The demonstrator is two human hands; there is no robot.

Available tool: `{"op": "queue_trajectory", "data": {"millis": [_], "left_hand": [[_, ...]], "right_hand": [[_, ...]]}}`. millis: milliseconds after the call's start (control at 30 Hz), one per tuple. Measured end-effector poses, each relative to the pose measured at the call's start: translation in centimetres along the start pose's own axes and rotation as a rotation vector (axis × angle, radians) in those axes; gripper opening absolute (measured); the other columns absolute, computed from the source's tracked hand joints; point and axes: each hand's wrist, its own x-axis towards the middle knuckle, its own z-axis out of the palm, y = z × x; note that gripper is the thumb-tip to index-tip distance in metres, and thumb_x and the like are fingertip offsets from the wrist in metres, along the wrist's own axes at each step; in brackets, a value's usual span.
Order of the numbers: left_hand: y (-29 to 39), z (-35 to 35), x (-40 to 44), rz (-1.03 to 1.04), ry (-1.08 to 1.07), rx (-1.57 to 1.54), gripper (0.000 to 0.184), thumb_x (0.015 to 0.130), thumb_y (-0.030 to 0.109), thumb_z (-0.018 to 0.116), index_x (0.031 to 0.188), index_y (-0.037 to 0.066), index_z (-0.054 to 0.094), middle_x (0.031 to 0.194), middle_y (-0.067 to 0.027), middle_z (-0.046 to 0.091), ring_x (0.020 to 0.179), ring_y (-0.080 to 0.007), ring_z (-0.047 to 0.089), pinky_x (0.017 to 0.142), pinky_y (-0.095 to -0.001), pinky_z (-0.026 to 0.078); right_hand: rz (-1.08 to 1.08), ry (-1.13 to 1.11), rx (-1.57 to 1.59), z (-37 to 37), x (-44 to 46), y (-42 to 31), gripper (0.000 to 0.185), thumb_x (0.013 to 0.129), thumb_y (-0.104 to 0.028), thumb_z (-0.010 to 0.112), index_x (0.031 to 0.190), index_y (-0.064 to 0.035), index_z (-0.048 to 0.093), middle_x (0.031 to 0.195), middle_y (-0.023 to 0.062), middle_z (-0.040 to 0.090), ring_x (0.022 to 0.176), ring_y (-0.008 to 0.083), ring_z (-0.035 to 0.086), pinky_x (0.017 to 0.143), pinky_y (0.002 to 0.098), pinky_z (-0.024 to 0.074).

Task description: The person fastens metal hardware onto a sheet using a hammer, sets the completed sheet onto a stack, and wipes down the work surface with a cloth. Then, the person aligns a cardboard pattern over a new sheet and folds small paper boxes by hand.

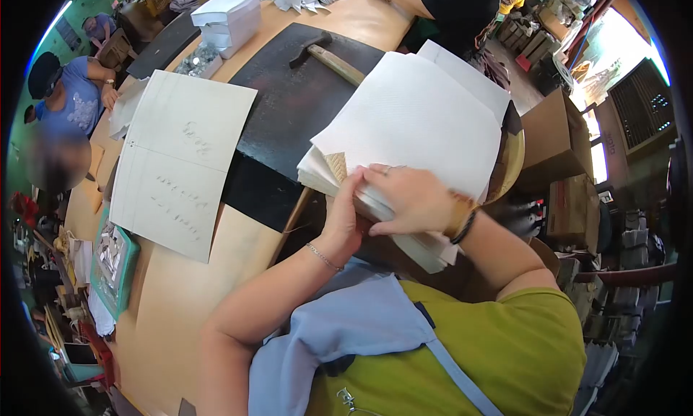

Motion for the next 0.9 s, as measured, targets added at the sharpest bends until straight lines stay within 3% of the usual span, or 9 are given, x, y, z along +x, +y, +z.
{"op": "queue_trajectory", "data": {"millis": [67, 133, 200, 267, 367, 400, 500, 633, 900], "left_hand": [[0.5, 0.4, -1.2, -0.029, 0.081, 0.042, 0.057, 0.085, 0.04, 0.061, 0.13, 0.008, 0.046, 0.119, -0.01, 0.057, 0.109, -0.0228, 0.057, 0.089, -0.0414, 0.049], [0.6, 0.6, -1.4, 0.015, 0.138, 0.086, 0.059, 0.085, 0.04, 0.061, 0.131, 0.007, 0.045, 0.119, -0.0102, 0.057, 0.11, -0.0224, 0.057, 0.089, -0.0415, 0.049], [0.8, 0.7, -1.4, 0.053, 0.117, 0.081, 0.059, 0.084, 0.039, 0.062, 0.13, 0.007, 0.045, 0.118, -0.0092, 0.057, 0.108, -0.0212, 0.058, 0.086, -0.0406, 0.051], [1.2, 1.0, -1.6, 0.086, 0.113, 0.091, 0.058, 0.084, 0.038, 0.062, 0.129, 0.007, 0.046, 0.116, -0.0087, 0.058, 0.105, -0.0212, 0.059, 0.083, -0.0404, 0.052], [0.9, 0.8, -1.0, 0.203, 0.008, 0.138, 0.052, 0.084, 0.032, 0.065, 0.126, 0.005, 0.049, 0.109, -0.0072, 0.06, 0.098, -0.0187, 0.061, 0.084, -0.0366, 0.05], [0.9, 0.5, -0.9, 0.282, -0.015, 0.155, 0.051, 0.084, 0.031, 0.065, 0.125, 0.004, 0.05, 0.108, -0.0069, 0.06, 0.097, -0.0179, 0.061, 0.085, -0.0351, 0.049], [1.5, 1.3, -2.6, 0.455, -0.045, 0.208, 0.048, 0.083, 0.02, 0.069, 0.124, 0.0, 0.052, 0.112, -0.0066, 0.06, 0.1, -0.0165, 0.057, 0.092, -0.0322, 0.046], [3.7, 1.4, -4.5, 0.582, -0.088, 0.29, 0.061, 0.077, 0.02, 0.073, 0.131, 0.004, 0.048, 0.119, -0.0071, 0.059, 0.106, -0.0147, 0.056, 0.091, -0.0323, 0.048], [4.7, 1.3, -5.8, 0.63, -0.096, 0.183, 0.051, 0.073, 0.018, 0.068, 0.117, 0.001, 0.05, 0.09, -0.0062, 0.062, 0.079, -0.0129, 0.059, 0.069, -0.0286, 0.049]], "right_hand": [[0.258, -0.14, 0.544, -2.7, -1.4, 3.3, 0.068, 0.076, -0.052, 0.072, 0.112, 0.003, 0.058, 0.102, 0.0165, 0.066, 0.088, 0.0259, 0.066, 0.073, 0.0376, 0.0537], [0.838, -0.562, 0.085, -6.8, -3.2, 7.7, 0.079, 0.082, -0.067, 0.057, 0.114, 0.0039, 0.06, 0.097, 0.0159, 0.069, 0.084, 0.0242, 0.067, 0.077, 0.0372, 0.0539], [1.318, -0.833, 0.268, -7.1, -8.7, 11.3, 0.094, 0.081, -0.079, 0.041, 0.123, 0.0037, 0.056, 0.091, 0.0155, 0.071, 0.079, 0.0253, 0.069, 0.079, 0.0389, 0.0541], [1.495, -0.982, 0.744, -3.5, -14.7, 13.0, 0.105, 0.079, -0.085, 0.032, 0.135, 0.0029, 0.045, 0.114, 0.0177, 0.065, 0.101, 0.0256, 0.064, 0.092, 0.0404, 0.0492], [1.201, 0.145, 1.583, 8.4, -20.8, 13.3, 0.114, 0.075, -0.089, 0.031, 0.144, 0.0017, 0.032, 0.139, 0.0176, 0.048, 0.125, 0.0267, 0.049, 0.105, 0.0415, 0.0385], [0.959, 0.549, 1.288, 7.3, -16.6, 9.6, 0.108, 0.078, -0.086, 0.03, 0.148, -0.0024, 0.025, 0.15, 0.0144, 0.032, 0.137, 0.0273, 0.032, 0.112, 0.0428, 0.0285], [0.838, 1.151, 1.38, 12.6, -15.5, 14.6, 0.079, 0.093, -0.065, 0.037, 0.143, -0.0035, 0.034, 0.146, 0.014, 0.037, 0.134, 0.0284, 0.035, 0.11, 0.046, 0.0328], [0.875, 1.004, 1.206, 10.7, -9.3, 16.1, 0.076, 0.093, -0.062, 0.039, 0.141, -0.0028, 0.036, 0.144, 0.0142, 0.039, 0.131, 0.0279, 0.038, 0.109, 0.0447, 0.0338], [0.613, 0.85, 0.988, 5.4, 1.2, 11.9, 0.071, 0.093, -0.057, 0.043, 0.138, -0.0014, 0.039, 0.138, 0.0147, 0.044, 0.127, 0.027, 0.042, 0.107, 0.042, 0.0359]]}}
